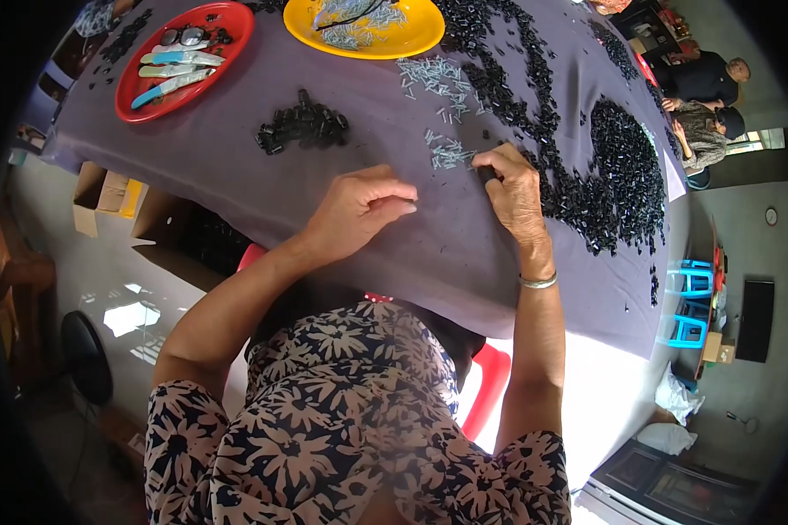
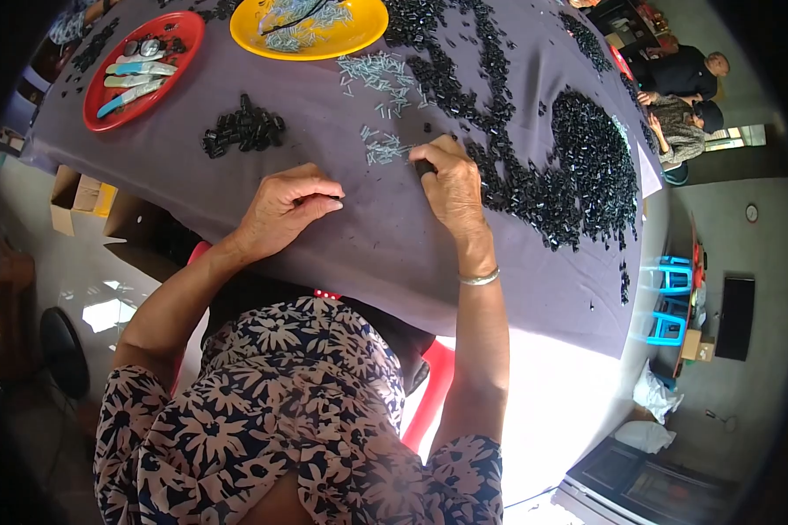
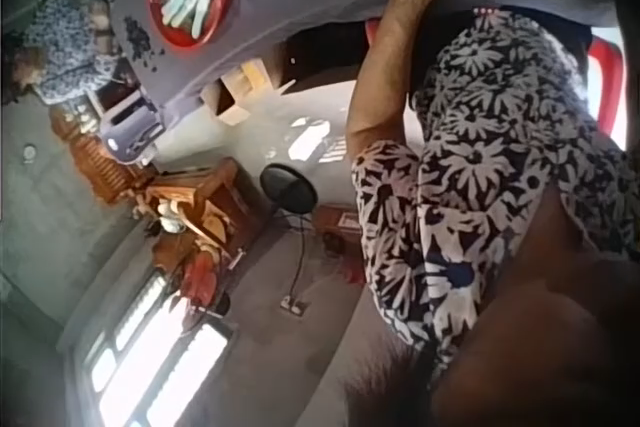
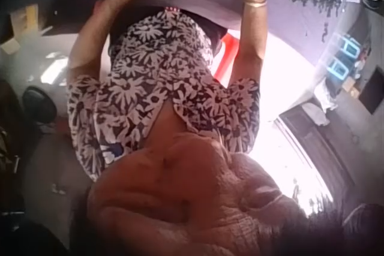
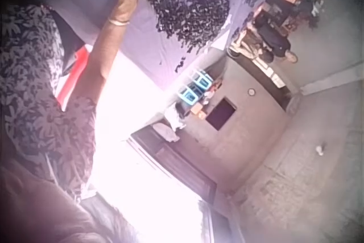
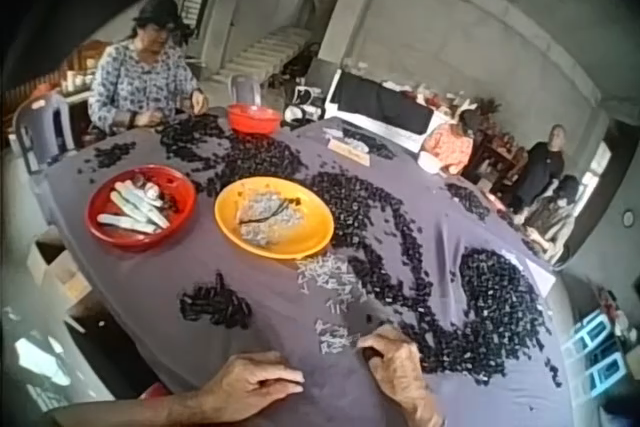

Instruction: The person assembles small plastic components by inserting pins into black plastic pieces by hand.

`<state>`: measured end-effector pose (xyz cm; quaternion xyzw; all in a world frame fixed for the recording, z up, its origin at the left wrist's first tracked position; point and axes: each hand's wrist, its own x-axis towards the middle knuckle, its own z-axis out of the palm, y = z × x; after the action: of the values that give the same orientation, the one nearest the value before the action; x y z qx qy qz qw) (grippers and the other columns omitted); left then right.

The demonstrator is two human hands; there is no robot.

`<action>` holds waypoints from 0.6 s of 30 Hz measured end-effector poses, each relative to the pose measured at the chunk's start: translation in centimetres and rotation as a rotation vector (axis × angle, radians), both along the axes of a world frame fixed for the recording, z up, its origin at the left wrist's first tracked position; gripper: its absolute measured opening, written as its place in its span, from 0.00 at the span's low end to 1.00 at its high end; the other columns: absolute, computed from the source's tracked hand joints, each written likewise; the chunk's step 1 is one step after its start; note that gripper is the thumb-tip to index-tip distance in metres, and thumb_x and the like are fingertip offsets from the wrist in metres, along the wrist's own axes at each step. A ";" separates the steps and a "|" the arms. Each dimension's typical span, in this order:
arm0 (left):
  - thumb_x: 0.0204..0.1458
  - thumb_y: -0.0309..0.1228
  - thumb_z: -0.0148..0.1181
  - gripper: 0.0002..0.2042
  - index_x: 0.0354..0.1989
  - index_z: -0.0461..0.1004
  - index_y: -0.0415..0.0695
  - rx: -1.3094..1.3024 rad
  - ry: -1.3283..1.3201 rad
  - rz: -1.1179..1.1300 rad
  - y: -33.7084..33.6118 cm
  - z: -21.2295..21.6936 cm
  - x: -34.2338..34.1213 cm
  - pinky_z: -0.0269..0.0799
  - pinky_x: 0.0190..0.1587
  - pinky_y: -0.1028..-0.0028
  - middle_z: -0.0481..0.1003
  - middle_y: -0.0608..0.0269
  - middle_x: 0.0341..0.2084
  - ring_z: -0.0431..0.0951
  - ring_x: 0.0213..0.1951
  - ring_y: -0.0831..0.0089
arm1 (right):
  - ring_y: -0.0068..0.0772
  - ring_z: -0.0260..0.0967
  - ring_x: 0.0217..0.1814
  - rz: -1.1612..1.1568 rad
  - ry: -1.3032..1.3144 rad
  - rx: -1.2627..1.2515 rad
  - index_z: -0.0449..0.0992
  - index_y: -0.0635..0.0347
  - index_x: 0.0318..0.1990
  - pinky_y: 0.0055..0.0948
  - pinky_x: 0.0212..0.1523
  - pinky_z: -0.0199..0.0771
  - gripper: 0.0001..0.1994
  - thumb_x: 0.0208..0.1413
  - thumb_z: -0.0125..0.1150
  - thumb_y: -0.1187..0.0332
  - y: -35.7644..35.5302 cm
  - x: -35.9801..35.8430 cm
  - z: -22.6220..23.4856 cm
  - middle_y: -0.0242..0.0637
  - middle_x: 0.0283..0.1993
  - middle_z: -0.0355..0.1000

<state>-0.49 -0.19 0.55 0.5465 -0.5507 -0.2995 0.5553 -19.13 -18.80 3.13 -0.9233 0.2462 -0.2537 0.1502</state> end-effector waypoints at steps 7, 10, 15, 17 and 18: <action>0.51 0.23 0.63 0.06 0.37 0.78 0.38 -0.014 0.009 -0.003 0.0 0.1 0.2 0.65 0.28 0.78 0.71 0.65 0.25 0.70 0.25 0.79 | 0.19 0.66 0.31 -0.082 -0.143 0.359 0.76 0.63 0.37 0.20 0.35 0.67 0.16 0.41 0.50 0.88 0.6 -1.5 0.9 0.29 0.32 0.70; 0.50 0.23 0.63 0.06 0.37 0.78 0.38 -0.028 0.001 0.001 -0.1 0.1 0.2 0.64 0.28 0.78 0.71 0.65 0.24 0.70 0.25 0.79 | 0.13 0.63 0.30 -0.137 -0.121 0.310 0.76 0.66 0.36 0.16 0.33 0.64 0.15 0.43 0.48 0.89 0.1 -3.0 0.9 0.25 0.32 0.69; 0.50 0.23 0.63 0.06 0.37 0.78 0.38 -0.033 -0.015 0.014 0.0 0.1 0.1 0.64 0.28 0.78 0.71 0.65 0.24 0.69 0.25 0.80 | 0.15 0.62 0.29 -0.162 -0.170 0.297 0.77 0.65 0.36 0.17 0.31 0.63 0.16 0.40 0.49 0.89 -0.3 -2.8 1.4 0.28 0.29 0.67; 0.50 0.23 0.63 0.06 0.36 0.78 0.38 -0.005 -0.019 0.012 0.1 0.4 0.1 0.64 0.28 0.78 0.71 0.65 0.24 0.69 0.25 0.80 | 0.19 0.62 0.28 -0.110 -0.029 0.199 0.78 0.64 0.36 0.19 0.30 0.64 0.16 0.39 0.51 0.88 -0.2 -2.3 1.9 0.31 0.29 0.67; 0.50 0.23 0.63 0.06 0.36 0.78 0.38 -0.006 -0.021 0.012 0.1 0.4 0.0 0.64 0.28 0.78 0.71 0.65 0.24 0.69 0.25 0.80 | 0.19 0.62 0.28 -0.110 -0.031 0.197 0.78 0.64 0.36 0.19 0.30 0.64 0.16 0.39 0.51 0.88 -0.5 -2.2 1.7 0.31 0.29 0.67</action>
<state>-0.45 -0.14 0.93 0.5511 -0.5542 -0.2887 0.5530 -21.32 -19.28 4.86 -0.8851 0.3181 -0.2503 0.2299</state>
